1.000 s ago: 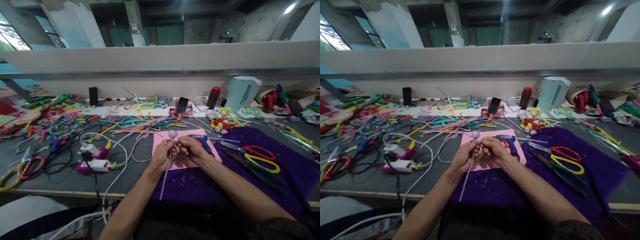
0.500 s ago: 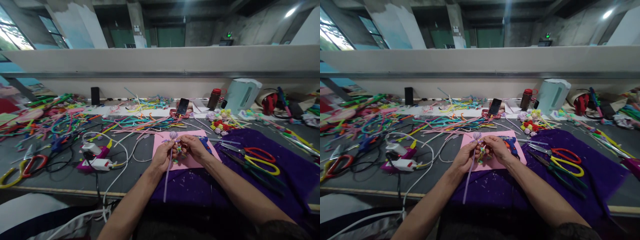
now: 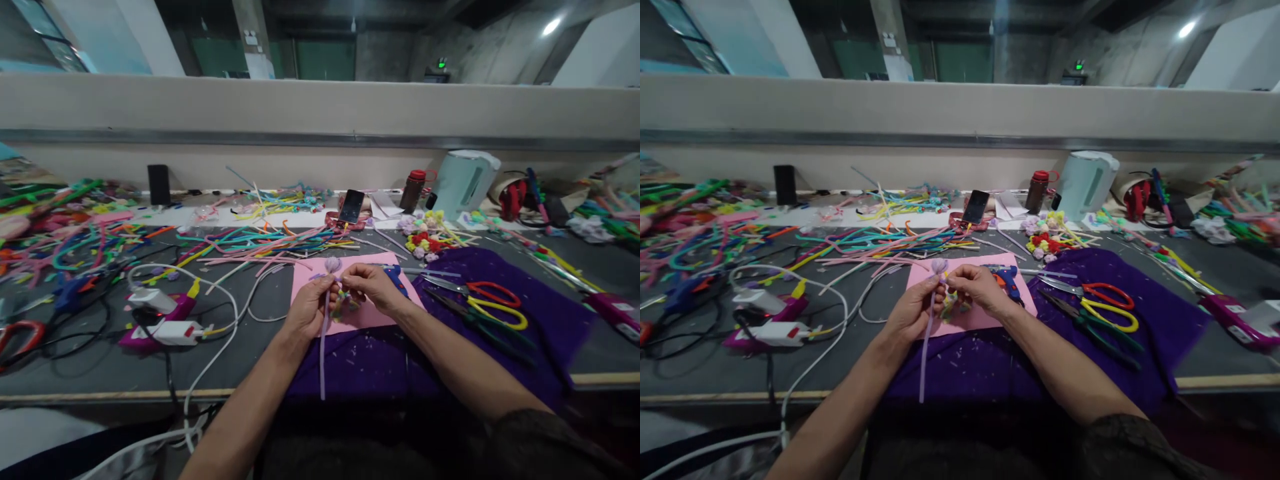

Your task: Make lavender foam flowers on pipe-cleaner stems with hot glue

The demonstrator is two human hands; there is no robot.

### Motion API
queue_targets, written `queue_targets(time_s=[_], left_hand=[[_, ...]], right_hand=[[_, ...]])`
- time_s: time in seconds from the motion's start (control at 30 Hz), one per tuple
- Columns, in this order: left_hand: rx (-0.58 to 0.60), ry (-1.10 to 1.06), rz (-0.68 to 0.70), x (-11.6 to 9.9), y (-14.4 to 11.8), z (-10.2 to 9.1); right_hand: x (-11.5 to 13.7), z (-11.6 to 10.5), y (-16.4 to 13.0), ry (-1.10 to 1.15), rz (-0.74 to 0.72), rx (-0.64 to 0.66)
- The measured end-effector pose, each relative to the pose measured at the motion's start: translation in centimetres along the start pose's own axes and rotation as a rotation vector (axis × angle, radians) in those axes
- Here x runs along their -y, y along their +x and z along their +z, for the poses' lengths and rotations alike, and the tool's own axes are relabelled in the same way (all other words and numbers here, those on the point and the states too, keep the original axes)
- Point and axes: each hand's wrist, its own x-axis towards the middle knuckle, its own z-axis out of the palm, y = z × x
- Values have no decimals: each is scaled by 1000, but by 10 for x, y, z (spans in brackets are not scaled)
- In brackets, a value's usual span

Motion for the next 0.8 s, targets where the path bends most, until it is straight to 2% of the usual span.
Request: queue_targets(time_s=[0.07, 0.17, 0.27, 0.33, 0.47, 0.6, 0.8], left_hand=[[-22, -16, -14, -3, 0, 0], [-8, -57, -30, -7, -1, 0], [-4, -79, -55, -9, -3, 1], [-12, -82, -71, -10, -5, 2], [-19, -64, -77, -11, -7, 5], [1, -42, -63, -10, -7, 3], [20, -28, -19, -8, -6, 0]], right_hand=[[10, -14, -1, -117, -41, -44], [22, -51, -7, -439, -89, -293], [23, -89, -19, -1026, 12, -448], [18, -104, -27, -1173, 68, -481], [5, -103, -31, -1236, 178, -451], [-6, -91, -23, -1139, 313, -426], [-7, -95, -23, -885, 269, -377]])
